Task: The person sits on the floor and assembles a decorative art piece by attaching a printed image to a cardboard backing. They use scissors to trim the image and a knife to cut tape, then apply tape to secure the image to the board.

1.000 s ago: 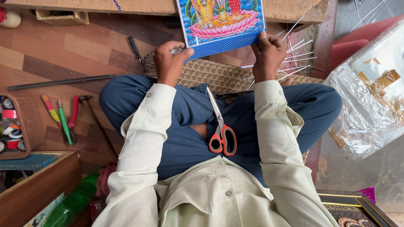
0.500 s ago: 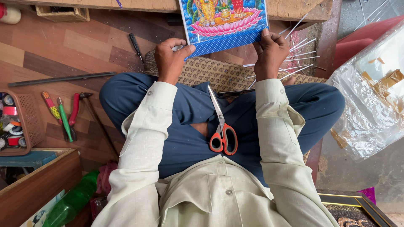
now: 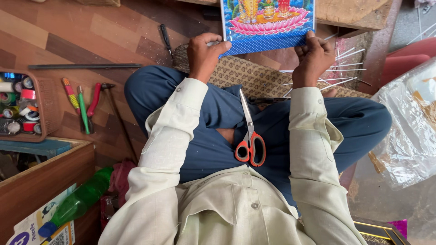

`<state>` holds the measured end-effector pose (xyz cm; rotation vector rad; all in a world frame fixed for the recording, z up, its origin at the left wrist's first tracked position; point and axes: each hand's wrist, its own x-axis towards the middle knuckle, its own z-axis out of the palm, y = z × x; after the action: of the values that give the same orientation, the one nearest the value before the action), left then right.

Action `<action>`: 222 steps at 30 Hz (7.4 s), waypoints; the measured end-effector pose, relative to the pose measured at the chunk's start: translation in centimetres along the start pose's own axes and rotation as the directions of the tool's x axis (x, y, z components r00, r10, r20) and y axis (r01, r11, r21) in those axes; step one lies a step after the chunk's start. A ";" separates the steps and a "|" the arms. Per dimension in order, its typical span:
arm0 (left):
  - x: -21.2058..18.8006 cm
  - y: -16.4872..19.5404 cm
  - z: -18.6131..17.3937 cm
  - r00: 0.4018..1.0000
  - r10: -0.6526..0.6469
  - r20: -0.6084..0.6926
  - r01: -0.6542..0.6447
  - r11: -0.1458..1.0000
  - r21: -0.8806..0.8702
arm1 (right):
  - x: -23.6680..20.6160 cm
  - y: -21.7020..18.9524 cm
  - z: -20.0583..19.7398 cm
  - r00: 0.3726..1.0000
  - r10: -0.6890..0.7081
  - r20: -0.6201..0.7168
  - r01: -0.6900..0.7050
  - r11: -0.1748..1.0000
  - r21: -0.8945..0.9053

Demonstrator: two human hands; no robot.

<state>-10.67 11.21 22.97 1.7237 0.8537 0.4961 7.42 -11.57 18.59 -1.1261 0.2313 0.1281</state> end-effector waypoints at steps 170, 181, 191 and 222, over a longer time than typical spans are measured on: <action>-0.3 0.0 -1.1 0.990 0.070 0.122 -0.067 0.997 -0.022 | -22.9 -5.3 3.0 0.588 0.685 0.430 -0.264 0.665 -0.698; 6.9 3.7 -3.4 0.867 0.492 -0.076 -0.476 0.865 0.159 | -26.5 -9.9 -0.5 0.585 0.479 0.654 0.808 -0.282 -0.517; 13.8 3.6 -7.1 0.811 0.560 -0.170 -0.404 0.745 0.530 | -14.2 -1.1 4.9 0.898 0.417 0.143 -0.434 0.893 0.122; -5.1 29.5 -4.8 0.366 0.865 0.344 -0.929 0.360 0.084 | -16.6 -31.8 -0.1 0.721 0.208 0.661 0.327 0.739 -0.589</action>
<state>-8.67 6.24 52.81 2.3867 -0.3878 0.8999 -1.75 -24.93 50.54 -1.7325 -0.6065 0.6110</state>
